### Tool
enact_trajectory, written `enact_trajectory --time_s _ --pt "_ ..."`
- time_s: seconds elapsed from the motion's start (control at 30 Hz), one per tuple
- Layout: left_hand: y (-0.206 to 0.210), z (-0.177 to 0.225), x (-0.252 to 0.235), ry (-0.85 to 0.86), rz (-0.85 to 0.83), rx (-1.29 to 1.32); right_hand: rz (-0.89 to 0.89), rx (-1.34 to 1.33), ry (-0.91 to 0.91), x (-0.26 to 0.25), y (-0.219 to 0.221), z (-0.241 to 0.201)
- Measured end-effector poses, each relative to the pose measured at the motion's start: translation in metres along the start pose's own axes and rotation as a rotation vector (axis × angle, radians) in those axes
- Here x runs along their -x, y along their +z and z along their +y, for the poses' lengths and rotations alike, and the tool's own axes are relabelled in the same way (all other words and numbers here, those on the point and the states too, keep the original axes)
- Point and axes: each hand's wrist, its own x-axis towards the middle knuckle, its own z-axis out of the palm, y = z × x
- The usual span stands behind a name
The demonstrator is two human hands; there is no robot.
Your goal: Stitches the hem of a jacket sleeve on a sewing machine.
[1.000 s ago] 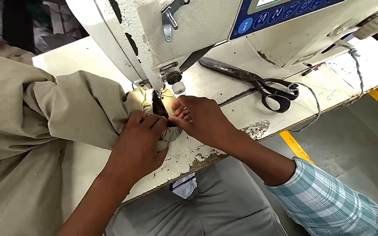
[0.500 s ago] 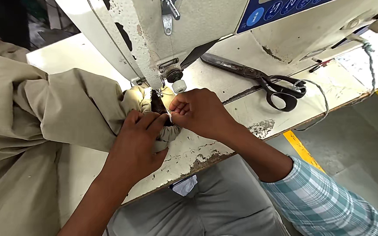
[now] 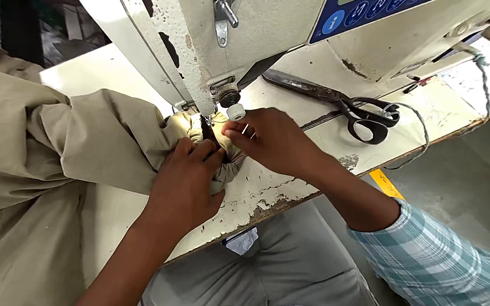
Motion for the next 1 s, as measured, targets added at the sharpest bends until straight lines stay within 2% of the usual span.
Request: enact_trajectory --time_s 0.07,0.17,0.33,0.47,0.53,0.6,0.67,0.73,0.9,0.93,1.0 --pt "0.001 0.0 0.0 -0.003 -0.004 0.004 0.022 0.094 -0.056 0.0 -0.005 -0.001" --pt "0.001 0.0 0.0 -0.009 -0.008 0.007 -0.048 0.215 -0.118 0.003 -0.002 0.002" --pt "0.0 0.0 0.0 -0.02 -0.016 0.012 -0.015 0.248 -0.156 0.008 0.012 0.007" --pt "0.001 -0.001 0.0 -0.01 -0.027 0.0 -0.074 0.275 -0.147 0.01 0.009 0.006" --pt "0.001 -0.001 0.0 0.003 -0.019 -0.005 -0.052 0.159 -0.125 0.005 0.004 0.014" --pt "0.002 -0.002 0.0 0.011 -0.005 0.001 0.007 0.004 -0.034 -0.006 -0.003 0.022" --pt "0.002 -0.002 0.0 0.012 0.0 0.001 -0.011 -0.079 0.045 -0.022 -0.006 0.029" --pt "0.002 -0.002 0.0 0.015 -0.007 0.003 -0.048 -0.105 0.097 -0.035 -0.003 0.029" --pt "0.001 -0.002 0.0 0.013 -0.016 -0.005 0.028 -0.083 0.162 -0.047 0.009 0.027" --pt "0.001 -0.001 -0.001 0.013 -0.015 -0.004 0.069 -0.07 0.131 -0.043 0.01 0.025" --pt "0.0 -0.002 -0.001 0.016 -0.008 0.003 0.208 0.006 -0.047 -0.03 0.017 0.02"
